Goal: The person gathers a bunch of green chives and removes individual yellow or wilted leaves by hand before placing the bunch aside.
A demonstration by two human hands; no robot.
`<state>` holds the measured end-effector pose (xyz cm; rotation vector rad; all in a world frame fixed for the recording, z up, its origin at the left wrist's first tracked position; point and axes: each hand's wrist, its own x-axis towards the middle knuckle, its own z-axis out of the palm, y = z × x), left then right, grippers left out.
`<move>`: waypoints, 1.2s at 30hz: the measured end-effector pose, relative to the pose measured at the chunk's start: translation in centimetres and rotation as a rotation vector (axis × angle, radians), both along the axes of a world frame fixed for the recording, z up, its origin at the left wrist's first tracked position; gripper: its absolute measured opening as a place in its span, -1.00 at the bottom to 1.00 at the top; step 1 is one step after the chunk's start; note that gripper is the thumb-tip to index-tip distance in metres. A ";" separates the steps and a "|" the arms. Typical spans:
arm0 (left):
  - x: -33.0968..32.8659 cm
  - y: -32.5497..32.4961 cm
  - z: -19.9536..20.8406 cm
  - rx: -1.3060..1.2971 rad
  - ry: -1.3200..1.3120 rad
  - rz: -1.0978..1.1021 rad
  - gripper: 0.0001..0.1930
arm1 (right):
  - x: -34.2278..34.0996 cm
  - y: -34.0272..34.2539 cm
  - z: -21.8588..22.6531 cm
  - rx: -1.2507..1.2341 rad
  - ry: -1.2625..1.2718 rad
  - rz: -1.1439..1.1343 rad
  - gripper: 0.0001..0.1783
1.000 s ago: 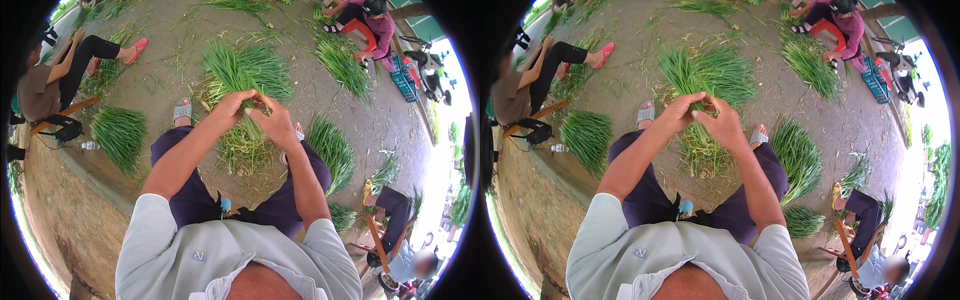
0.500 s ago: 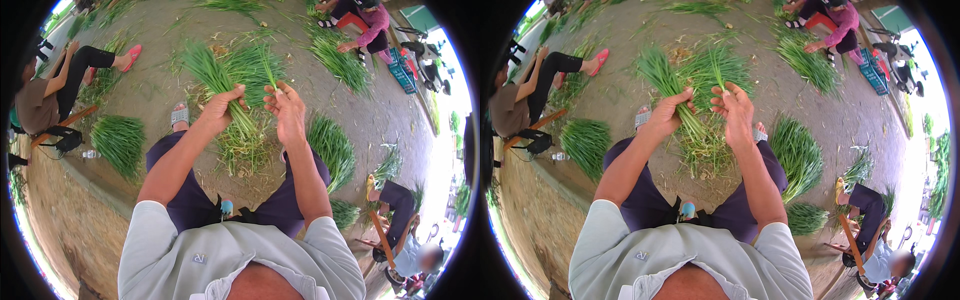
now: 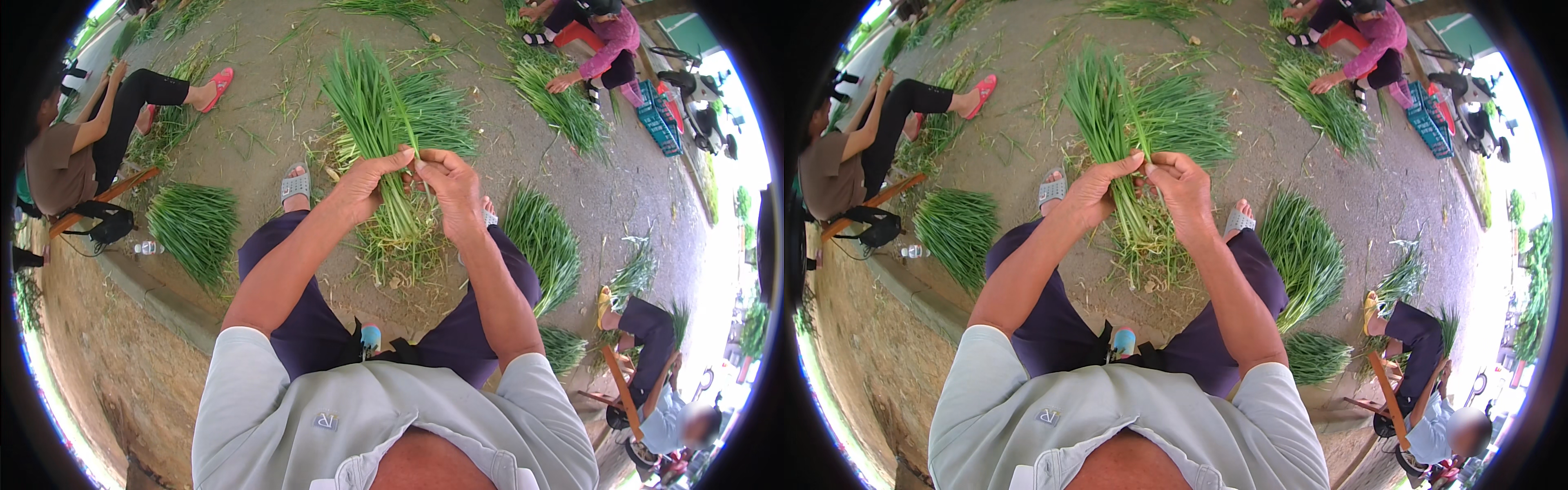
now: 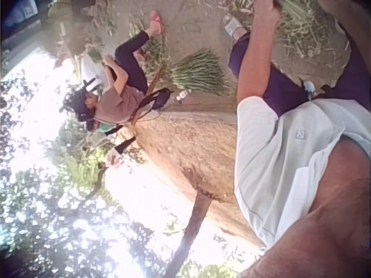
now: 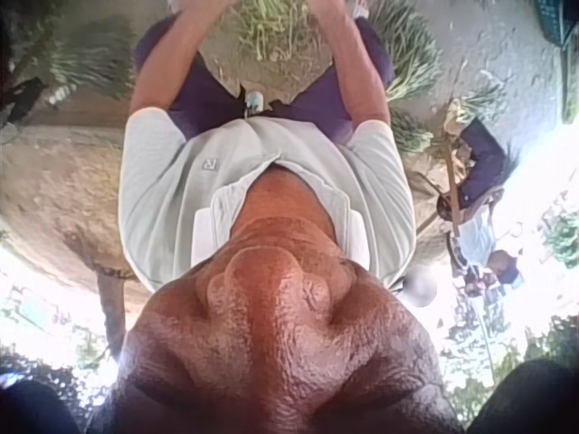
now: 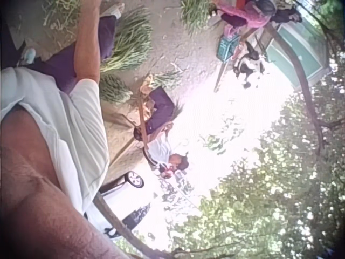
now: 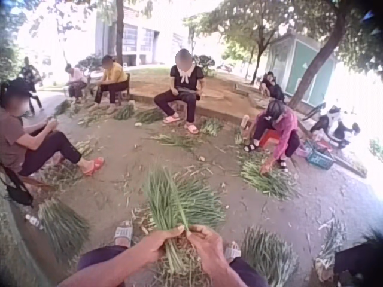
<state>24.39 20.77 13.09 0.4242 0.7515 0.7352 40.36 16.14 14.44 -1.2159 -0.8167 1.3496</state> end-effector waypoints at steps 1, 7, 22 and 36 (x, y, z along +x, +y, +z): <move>0.0 0.0 -0.3 0.009 0.000 0.010 -0.74 | -0.4 -0.1 0.0 0.016 -0.009 -0.002 -0.75; -0.1 -0.2 -0.1 0.042 0.038 0.019 -0.77 | -0.7 -0.3 -1.3 0.079 -0.123 -0.018 -0.76; -0.2 -0.1 -0.5 0.110 0.140 -0.164 -0.74 | 0.9 -0.1 -0.2 -0.229 0.184 0.070 -0.71; 0.1 -2.1 -0.3 0.024 0.153 -0.385 -0.69 | 7.3 2.5 0.0 -0.158 0.210 -0.209 -0.78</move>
